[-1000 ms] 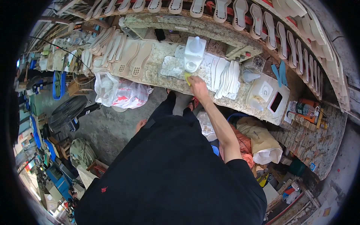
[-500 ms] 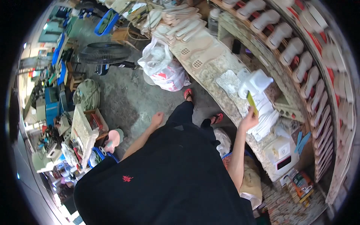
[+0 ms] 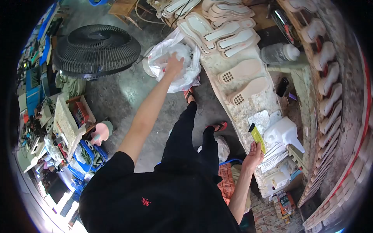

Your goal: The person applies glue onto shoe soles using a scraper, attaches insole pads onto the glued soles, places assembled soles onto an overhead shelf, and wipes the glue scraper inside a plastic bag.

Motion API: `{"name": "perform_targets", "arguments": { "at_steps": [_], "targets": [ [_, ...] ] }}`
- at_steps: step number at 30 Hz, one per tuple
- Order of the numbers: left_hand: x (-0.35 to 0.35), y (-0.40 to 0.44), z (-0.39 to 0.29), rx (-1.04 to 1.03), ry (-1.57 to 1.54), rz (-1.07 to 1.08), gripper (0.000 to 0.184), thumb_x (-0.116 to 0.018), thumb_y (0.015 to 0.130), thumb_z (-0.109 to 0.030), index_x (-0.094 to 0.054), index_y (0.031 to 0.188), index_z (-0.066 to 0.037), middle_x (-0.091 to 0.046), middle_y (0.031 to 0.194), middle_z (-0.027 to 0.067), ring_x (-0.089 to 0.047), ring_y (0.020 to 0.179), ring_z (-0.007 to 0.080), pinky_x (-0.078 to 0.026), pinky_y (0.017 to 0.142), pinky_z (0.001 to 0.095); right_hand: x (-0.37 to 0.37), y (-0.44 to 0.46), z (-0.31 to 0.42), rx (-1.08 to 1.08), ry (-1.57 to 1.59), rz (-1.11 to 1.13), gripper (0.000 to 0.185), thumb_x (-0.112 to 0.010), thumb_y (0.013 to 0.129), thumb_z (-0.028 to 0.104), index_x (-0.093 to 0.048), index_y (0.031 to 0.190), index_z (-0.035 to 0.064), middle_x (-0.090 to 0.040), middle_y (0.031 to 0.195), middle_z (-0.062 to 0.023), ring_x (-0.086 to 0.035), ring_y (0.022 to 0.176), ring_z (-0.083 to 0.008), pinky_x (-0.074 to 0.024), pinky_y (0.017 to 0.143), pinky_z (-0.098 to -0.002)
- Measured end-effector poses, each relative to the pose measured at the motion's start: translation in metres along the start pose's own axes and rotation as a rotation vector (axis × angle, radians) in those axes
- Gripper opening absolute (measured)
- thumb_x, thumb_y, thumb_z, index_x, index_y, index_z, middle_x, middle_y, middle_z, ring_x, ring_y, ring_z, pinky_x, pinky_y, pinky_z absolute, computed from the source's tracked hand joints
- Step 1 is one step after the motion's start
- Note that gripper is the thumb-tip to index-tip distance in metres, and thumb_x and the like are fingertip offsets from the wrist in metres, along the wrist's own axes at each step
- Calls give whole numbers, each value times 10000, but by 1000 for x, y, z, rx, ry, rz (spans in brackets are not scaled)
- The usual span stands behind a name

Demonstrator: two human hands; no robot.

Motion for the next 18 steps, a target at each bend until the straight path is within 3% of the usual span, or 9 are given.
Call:
{"name": "perform_targets", "arguments": {
  "at_steps": [1,3,4,8,11,14,15,16,18],
  "targets": [
    [-9,13,4,13,-9,6,737,-679,944,-388,-389,1592,-188,-431,1516,362,-497,1363,542,-446,1116,573,-22,1,-3,9,8,8,209,-651,1048,130,-680,1159,-44,-744,1086,-135,-726,989,-199,-574,901,-303],
    [-38,48,18,-30,42,40,909,-667,943,-440,-181,1681,-226,-228,1581,461,-403,1429,586,-394,1176,581,-63,-7,-9,-5,-32,36,207,-648,1049,126,-678,1145,-55,-745,1065,-139,-727,966,-203,-570,894,-312],
    [-50,60,24,-39,0,62,928,-680,937,-406,-170,1690,-219,-153,1579,503,-353,1459,590,-372,1192,579,-81,-13,-12,-8,-58,51,205,-645,1051,125,-678,1139,-58,-745,1061,-139,-729,953,-205,-570,893,-314],
    [-80,95,26,-116,96,-98,875,-681,941,-333,-231,1674,-173,-147,1599,477,-353,1458,584,-388,1183,557,-123,-27,-25,-1,-145,15,206,-628,1051,72,-678,1138,-108,-733,1060,-159,-736,907,-205,-613,843,-296],
    [-101,106,16,-201,31,-179,827,-646,962,-297,-234,1664,-147,-78,1607,477,-505,1312,604,-437,1139,542,-146,-37,-37,-41,-201,28,196,-638,1056,108,-684,1130,-68,-742,1046,-137,-729,919,-189,-602,853,-295],
    [-133,136,28,78,-382,-318,674,-675,949,-269,-415,1546,-93,-492,1469,369,-605,1194,547,-523,1023,515,-157,-38,-49,-74,-247,-5,199,-633,1058,107,-689,1123,-73,-742,1043,-139,-729,919,-189,-602,847,-289],
    [-226,202,79,-354,-381,-384,605,-648,966,-289,-453,1501,-85,-647,1310,279,-642,1177,466,-556,978,482,-155,-35,-52,-82,-232,-33,184,-636,1055,100,-694,1097,-70,-747,1027,-149,-736,915,-195,-606,840,-288],
    [-221,208,73,-346,-381,-377,605,-648,966,-289,-453,1501,-85,-647,1310,279,-642,1177,466,-556,978,482,-156,-33,-55,-84,-241,-38,184,-636,1055,100,-694,1097,-70,-747,1027,-149,-736,915,-195,-606,840,-288],
    [-203,213,53,-43,102,-54,427,-569,1003,-205,-571,1408,-71,-659,1314,246,-684,1164,444,-578,949,521,-155,-32,-55,-71,-220,-68,168,-641,1050,90,-697,1073,-67,-753,1015,-162,-743,911,-204,-611,835,-292]
  ]
}}
Point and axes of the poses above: each hand's wrist, its own y-axis towards the middle knuckle, its own x-axis out of the back of the hand, z = x × y, the point moved 7 cm from there along y, towards the middle knuckle
